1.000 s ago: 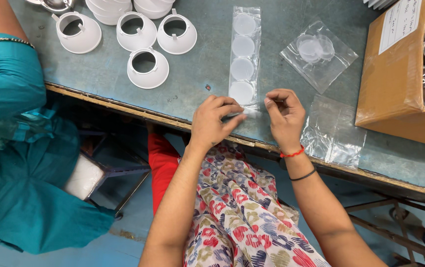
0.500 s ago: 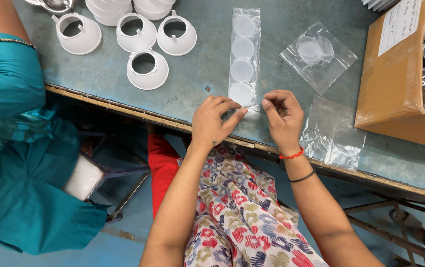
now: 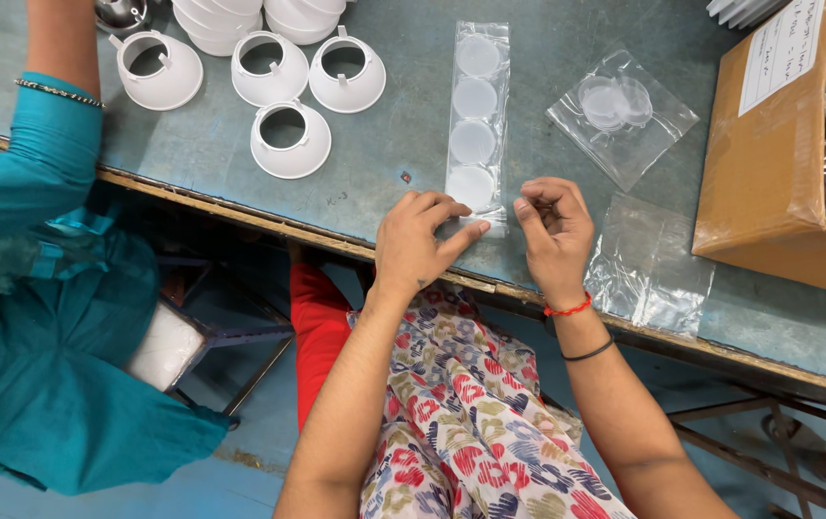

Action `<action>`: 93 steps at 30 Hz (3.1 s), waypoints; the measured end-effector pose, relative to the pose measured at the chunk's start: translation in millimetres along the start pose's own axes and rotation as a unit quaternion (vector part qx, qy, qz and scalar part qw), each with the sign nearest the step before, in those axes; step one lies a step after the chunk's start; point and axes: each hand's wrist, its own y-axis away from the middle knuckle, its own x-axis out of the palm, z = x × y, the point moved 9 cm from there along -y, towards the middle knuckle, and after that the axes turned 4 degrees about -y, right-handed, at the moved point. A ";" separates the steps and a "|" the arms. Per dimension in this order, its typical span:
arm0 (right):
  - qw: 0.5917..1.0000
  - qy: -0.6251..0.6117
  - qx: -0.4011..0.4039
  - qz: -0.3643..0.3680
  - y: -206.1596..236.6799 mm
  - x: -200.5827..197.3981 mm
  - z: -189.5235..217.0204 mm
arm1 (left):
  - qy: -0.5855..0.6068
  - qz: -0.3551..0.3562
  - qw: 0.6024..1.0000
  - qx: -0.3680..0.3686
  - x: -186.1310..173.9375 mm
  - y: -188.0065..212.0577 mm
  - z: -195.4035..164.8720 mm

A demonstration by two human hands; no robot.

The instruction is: The person assembles white plastic light fixture housings with metal reflectors and places them into a cardboard box. They also pack small circular plastic caps into clear poly bags, sealing each bag after filling it.

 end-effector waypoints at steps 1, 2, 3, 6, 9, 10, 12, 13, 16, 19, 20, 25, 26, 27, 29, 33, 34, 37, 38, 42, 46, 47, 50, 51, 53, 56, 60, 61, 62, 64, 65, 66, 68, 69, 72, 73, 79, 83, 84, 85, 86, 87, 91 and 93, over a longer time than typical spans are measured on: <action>1.000 -0.001 0.002 -0.001 -0.2 -0.1 -0.2 | 0.002 0.002 1.000 -0.004 0.4 0.0 0.7; 1.000 -0.002 0.004 -0.001 -0.4 -0.3 -0.5 | 0.000 -0.001 1.000 0.001 -0.1 0.1 -0.4; 1.000 -0.002 0.005 -0.002 -0.4 -0.4 -0.5 | -0.002 -0.004 1.000 0.006 -0.8 0.1 -1.5; 1.000 -0.001 0.004 -0.003 -0.1 -0.6 -0.4 | -0.008 -0.008 1.000 0.019 -2.1 0.6 -4.0; 1.000 -0.001 0.002 -0.001 0.5 -0.3 -0.4 | -0.013 -0.009 1.000 0.019 -1.6 0.8 -3.8; 1.000 -0.002 0.003 -0.001 0.6 -0.4 -0.6 | -0.014 -0.009 1.000 0.017 -1.2 0.8 -3.3; 1.000 -0.004 0.003 -0.001 0.5 -0.4 -0.9 | -0.014 -0.004 1.000 0.013 0.6 1.0 -1.8; 1.000 -0.005 0.004 -0.001 0.4 -0.4 -1.1 | -0.014 -0.001 1.000 0.011 1.4 1.2 -1.1; 1.000 -0.006 0.005 -0.002 0.4 -0.4 -1.8 | -0.011 -0.001 1.000 0.006 2.2 1.5 0.6; 1.000 -0.003 0.005 -0.003 0.8 -0.8 -2.2 | -0.015 0.008 1.000 0.004 3.7 1.5 1.3; 1.000 -0.001 0.005 -0.003 1.0 -1.0 -2.4 | -0.017 0.008 1.000 0.007 3.7 1.4 0.7; 1.000 -0.006 0.007 -0.005 1.8 -1.7 -3.6 | -0.021 0.002 0.999 0.029 2.3 1.8 -3.2; 1.000 -0.007 0.008 -0.006 2.1 -1.9 -4.0 | -0.023 0.002 0.999 0.028 2.5 2.0 -3.1; 1.000 -0.008 0.007 -0.005 2.3 -1.9 -4.0 | -0.024 0.003 0.999 0.027 2.8 2.1 -2.9; 1.000 -0.010 0.004 -0.005 2.7 -1.8 -3.7 | -0.026 0.003 0.999 0.023 3.5 2.6 -2.2; 1.000 -0.012 0.007 -0.005 3.6 -1.7 -4.0 | -0.020 0.007 1.000 0.018 5.0 3.9 -1.0; 1.000 -0.011 0.008 -0.005 3.7 -1.9 -4.0 | -0.016 0.009 1.000 0.018 5.2 4.1 -1.0; 1.000 -0.007 0.010 -0.007 3.9 -2.0 -3.6 | -0.028 0.014 0.998 0.046 4.4 3.8 -4.3; 1.000 -0.006 0.011 -0.007 3.7 -1.8 -3.6 | -0.024 0.014 0.998 0.054 3.2 4.0 -5.2; 1.000 -0.010 0.007 -0.006 2.4 -0.5 -1.8 | 0.002 -0.002 0.998 0.068 -2.1 4.2 -7.0; 1.000 -0.006 0.007 -0.008 1.7 -1.3 -0.8 | 0.057 -0.004 0.998 -0.026 0.9 3.0 10.7; 1.000 -0.004 0.008 -0.010 1.8 -1.7 -1.0 | 0.081 -0.002 0.995 -0.064 3.8 2.4 18.1; 1.000 -0.008 -0.005 -0.002 2.0 -0.6 -0.2 | 0.190 -0.005 0.970 -0.155 16.0 2.8 33.4; 1.000 -0.005 0.005 0.004 2.3 0.6 -2.4 | 0.253 -0.011 0.953 -0.166 21.3 2.6 33.3; 1.000 0.003 0.023 0.012 2.7 2.6 -7.0 | 0.304 -0.014 0.937 -0.173 30.8 2.6 28.8; 0.997 -0.011 0.078 0.024 2.4 9.3 -17.5 | 0.278 -0.006 0.948 -0.154 34.3 7.2 16.3; 0.996 0.066 0.035 0.043 2.0 15.9 -0.3 | 0.248 -0.002 0.967 -0.062 17.3 11.5 -0.1; 0.994 0.096 0.011 0.058 2.1 19.5 7.5 | 0.232 -0.001 0.972 -0.028 13.3 12.3 -6.0; 0.989 0.125 -0.014 0.074 2.5 23.8 15.1 | 0.226 0.004 0.974 -0.022 12.9 12.6 -7.5; 0.985 0.137 -0.038 0.095 3.0 30.0 25.7 | 0.214 0.011 0.977 -0.011 13.0 12.1 -9.0; 0.983 0.142 -0.051 0.106 2.7 33.3 30.2 | 0.238 0.013 0.970 -0.053 16.6 11.6 -1.8; 0.982 0.141 -0.055 0.110 2.3 35.0 32.9 | 0.260 0.016 0.961 -0.095 21.8 11.8 4.8; 0.981 0.138 -0.062 0.120 2.6 36.9 37.0 | 0.287 0.018 0.948 -0.139 26.4 14.2 13.7; 0.982 0.140 -0.057 0.117 2.1 36.2 36.7 | 0.293 0.017 0.946 -0.140 26.6 14.4 15.6; 0.983 0.143 -0.047 0.107 1.4 32.8 35.5 | 0.294 0.017 0.950 -0.101 21.9 14.9 16.1; 0.983 0.142 -0.047 0.106 1.7 32.1 35.4 | 0.292 0.019 0.953 -0.080 20.3 14.4 15.5; 0.978 0.159 -0.057 0.124 4.0 35.7 37.0 | 0.422 0.080 0.890 -0.153 45.5 23.0 40.8; 0.974 0.147 -0.078 0.156 4.4 39.7 43.4 | 0.542 0.120 0.809 -0.192 62.7 26.9 54.4; 0.973 0.145 -0.076 0.160 5.1 40.1 44.0 | 0.547 0.133 0.804 -0.189 63.2 27.1 56.2; 0.973 0.143 -0.075 0.164 5.9 40.5 44.5 | 0.553 0.145 0.799 -0.186 63.2 27.9 56.8; 0.973 0.141 -0.076 0.169 6.0 41.3 45.2 | 0.554 0.146 0.796 -0.193 62.7 28.3 58.1; 0.972 0.147 -0.081 0.167 5.8 41.5 46.1 | 0.557 0.148 0.793 -0.197 62.1 27.7 58.5; 0.968 0.163 -0.093 0.167 5.2 40.9 49.1 | 0.550 0.174 0.790 -0.206 60.4 24.7 55.3; 0.967 0.164 -0.093 0.171 5.6 41.6 49.2 | 0.548 0.184 0.788 -0.214 59.8 25.2 55.0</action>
